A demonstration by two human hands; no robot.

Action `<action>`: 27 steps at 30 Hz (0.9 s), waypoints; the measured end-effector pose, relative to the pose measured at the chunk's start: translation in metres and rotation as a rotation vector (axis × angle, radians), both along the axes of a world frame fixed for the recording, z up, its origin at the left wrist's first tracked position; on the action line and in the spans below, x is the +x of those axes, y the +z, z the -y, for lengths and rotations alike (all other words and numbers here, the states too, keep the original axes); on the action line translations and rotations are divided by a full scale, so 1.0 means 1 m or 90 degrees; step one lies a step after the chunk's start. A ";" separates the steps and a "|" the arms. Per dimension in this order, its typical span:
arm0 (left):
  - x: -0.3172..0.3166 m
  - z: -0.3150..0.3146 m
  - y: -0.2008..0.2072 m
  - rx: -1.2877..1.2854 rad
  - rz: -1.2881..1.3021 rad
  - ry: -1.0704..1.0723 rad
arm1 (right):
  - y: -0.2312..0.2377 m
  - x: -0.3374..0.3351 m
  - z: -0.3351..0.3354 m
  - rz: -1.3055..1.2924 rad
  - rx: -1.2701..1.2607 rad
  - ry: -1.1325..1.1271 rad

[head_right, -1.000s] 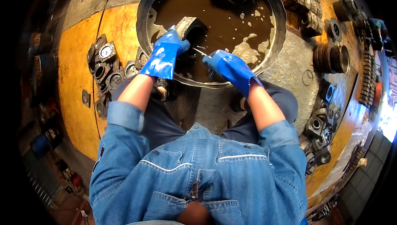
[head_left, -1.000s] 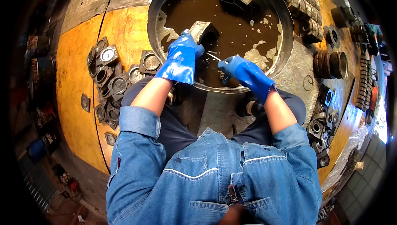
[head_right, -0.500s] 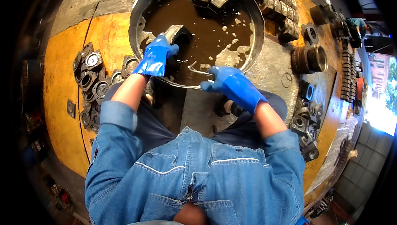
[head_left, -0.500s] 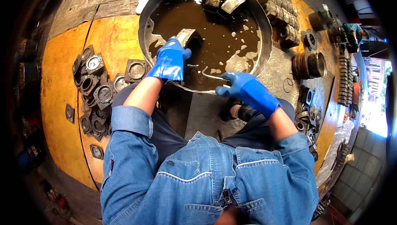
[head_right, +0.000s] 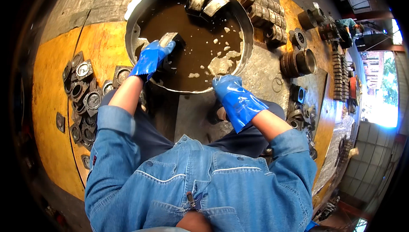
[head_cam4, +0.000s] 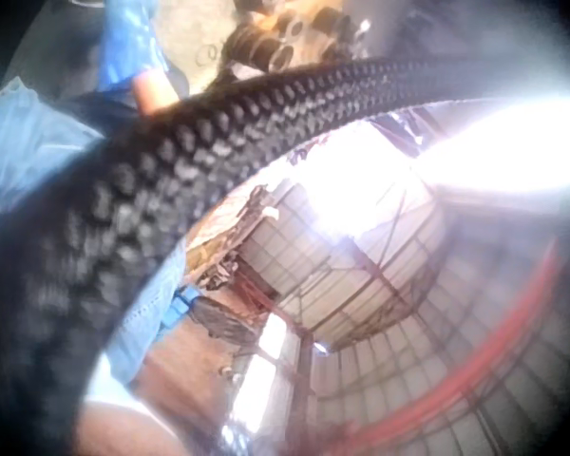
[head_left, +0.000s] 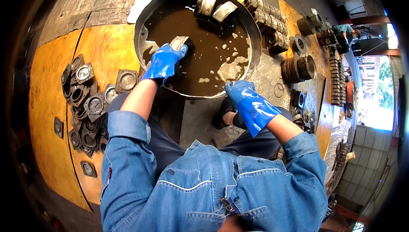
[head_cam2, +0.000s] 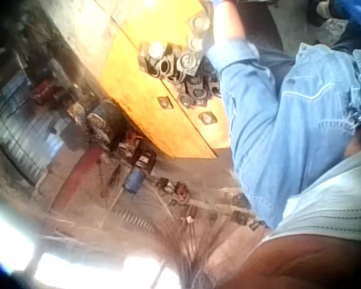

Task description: The person washes metal components in a tub of liquid using a brush. They pick up the parts from the floor, scrub them individually in the tub, and set them aside.

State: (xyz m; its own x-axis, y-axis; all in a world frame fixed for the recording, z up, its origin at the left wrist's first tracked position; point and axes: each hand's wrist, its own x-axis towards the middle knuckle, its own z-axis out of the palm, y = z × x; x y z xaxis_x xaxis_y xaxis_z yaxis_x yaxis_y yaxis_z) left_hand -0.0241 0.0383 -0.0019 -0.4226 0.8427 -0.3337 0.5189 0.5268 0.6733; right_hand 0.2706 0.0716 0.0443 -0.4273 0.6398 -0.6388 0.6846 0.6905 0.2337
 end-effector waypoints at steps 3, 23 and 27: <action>0.005 0.004 0.021 -0.001 -0.060 -0.078 | 0.019 0.004 -0.018 0.034 -0.051 0.006; 0.023 -0.020 0.013 -0.169 -0.109 -0.017 | -0.066 -0.094 -0.274 -0.230 -0.023 -0.316; 0.021 -0.019 0.005 -0.205 -0.116 0.016 | -0.117 -0.113 -0.309 -0.055 -0.107 -0.306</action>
State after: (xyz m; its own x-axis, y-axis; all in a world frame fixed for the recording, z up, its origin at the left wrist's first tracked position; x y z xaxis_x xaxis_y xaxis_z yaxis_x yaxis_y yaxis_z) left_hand -0.0031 0.0570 0.0032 -0.5184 0.6955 -0.4975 0.5989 0.7106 0.3694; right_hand 0.1572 0.3806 -0.0730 -0.1664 0.6680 -0.7253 0.9456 0.3167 0.0747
